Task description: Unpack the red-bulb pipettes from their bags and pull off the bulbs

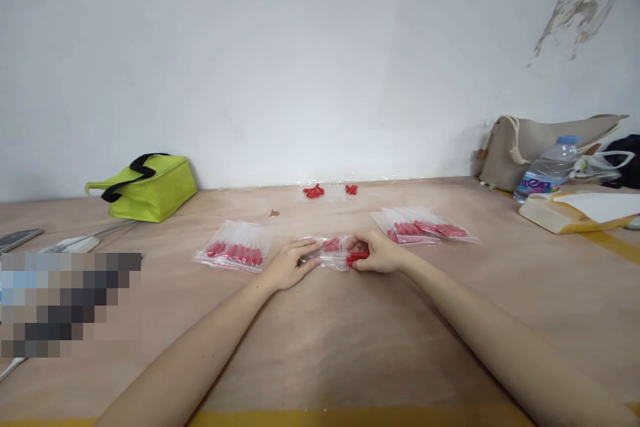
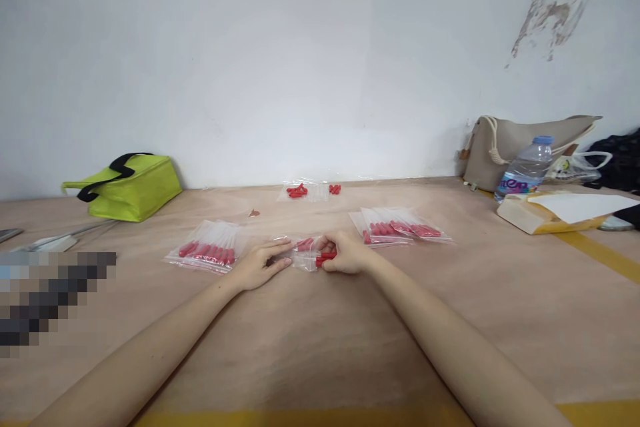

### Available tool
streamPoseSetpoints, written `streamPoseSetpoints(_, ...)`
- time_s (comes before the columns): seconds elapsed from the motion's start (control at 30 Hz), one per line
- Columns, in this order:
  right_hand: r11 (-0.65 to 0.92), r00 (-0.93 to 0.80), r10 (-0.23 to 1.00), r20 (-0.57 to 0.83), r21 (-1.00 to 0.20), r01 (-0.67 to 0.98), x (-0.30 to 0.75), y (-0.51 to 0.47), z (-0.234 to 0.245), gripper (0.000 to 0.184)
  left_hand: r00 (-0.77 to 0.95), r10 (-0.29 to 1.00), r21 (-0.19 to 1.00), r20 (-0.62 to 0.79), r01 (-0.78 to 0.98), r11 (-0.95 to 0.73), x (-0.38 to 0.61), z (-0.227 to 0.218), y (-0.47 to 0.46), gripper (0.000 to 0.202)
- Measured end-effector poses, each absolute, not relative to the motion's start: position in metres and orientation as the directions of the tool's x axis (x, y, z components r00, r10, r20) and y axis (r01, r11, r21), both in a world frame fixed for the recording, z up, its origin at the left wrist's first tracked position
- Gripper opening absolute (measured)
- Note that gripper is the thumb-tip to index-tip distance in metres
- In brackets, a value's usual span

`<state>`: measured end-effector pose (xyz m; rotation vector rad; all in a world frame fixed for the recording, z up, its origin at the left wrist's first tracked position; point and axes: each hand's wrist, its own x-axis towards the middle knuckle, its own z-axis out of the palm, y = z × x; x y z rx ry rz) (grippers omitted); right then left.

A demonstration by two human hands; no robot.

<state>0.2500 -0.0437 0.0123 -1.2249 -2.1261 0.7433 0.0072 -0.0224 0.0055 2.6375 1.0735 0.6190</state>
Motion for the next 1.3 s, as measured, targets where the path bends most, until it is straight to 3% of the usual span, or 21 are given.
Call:
streamPoseSetpoints(0.2, 0.492, -0.474, 0.852, 0.222, -0.647, 0.583, 0.255, -0.047, 0.011, 0.023, 0.64, 0.709, 0.374, 0.296, 0.605, -0.703, 0.007, 0.006, -0.023, 0.04)
streamPoseSetpoints(0.33, 0.473, -0.433, 0.866, 0.249, -0.689, 0.549, 0.258, -0.043, 0.009, 0.018, 0.608, 0.73, 0.352, 0.313, 0.639, -0.683, 0.006, 0.003, -0.022, 0.041)
streamPoseSetpoints(0.53, 0.18, -0.19, 0.977, 0.101, -0.867, 0.465, 0.282, -0.034, 0.028, 0.02, 0.505, 0.773, 0.346, 0.383, 0.698, -0.627, 0.004, -0.004, -0.016, 0.04)
streamPoseSetpoints(0.67, 0.117, 0.094, 0.981, 0.167, -0.911, 0.396, 0.304, -0.028, 0.044, 0.023, 0.445, 0.806, 0.345, 0.39, 0.741, -0.576, 0.004, -0.006, -0.015, 0.04)
streamPoseSetpoints(0.77, 0.201, 0.246, 0.892, 0.378, -0.822, 0.533, 0.305, -0.026, 0.043, 0.02, 0.435, 0.812, 0.332, 0.39, 0.756, -0.564, 0.004, -0.007, -0.015, 0.04)
streamPoseSetpoints(0.87, 0.315, 0.143, 0.773, 0.618, -0.569, 0.76, 0.293, -0.027, 0.03, 0.015, 0.438, 0.81, 0.318, 0.39, 0.762, -0.565, 0.004, -0.007, -0.015, 0.041)
streamPoseSetpoints(0.93, 0.357, -0.001, 0.744, 0.668, -0.397, 0.846, 0.283, -0.029, 0.017, 0.016, 0.439, 0.811, 0.304, 0.388, 0.769, -0.562, 0.003, -0.007, -0.015, 0.042)
streamPoseSetpoints(1.03, 0.385, -0.17, 0.766, 0.62, -0.231, 0.893, 0.274, -0.031, 0.0, 0.02, 0.447, 0.808, 0.29, 0.383, 0.773, -0.565, 0.003, -0.008, -0.014, 0.043)
streamPoseSetpoints(1.13, 0.44, -0.272, 0.79, 0.549, -0.2, 0.875, 0.272, -0.031, -0.009, 0.018, 0.456, 0.802, 0.291, 0.385, 0.765, -0.574, 0.002, -0.009, -0.013, 0.042)
streamPoseSetpoints(1.3, 0.469, -0.277, 0.814, 0.51, -0.297, 0.832, 0.275, -0.029, -0.012, 0.02, 0.452, 0.806, 0.304, 0.381, 0.762, -0.571, 0.003, -0.007, -0.015, 0.042)
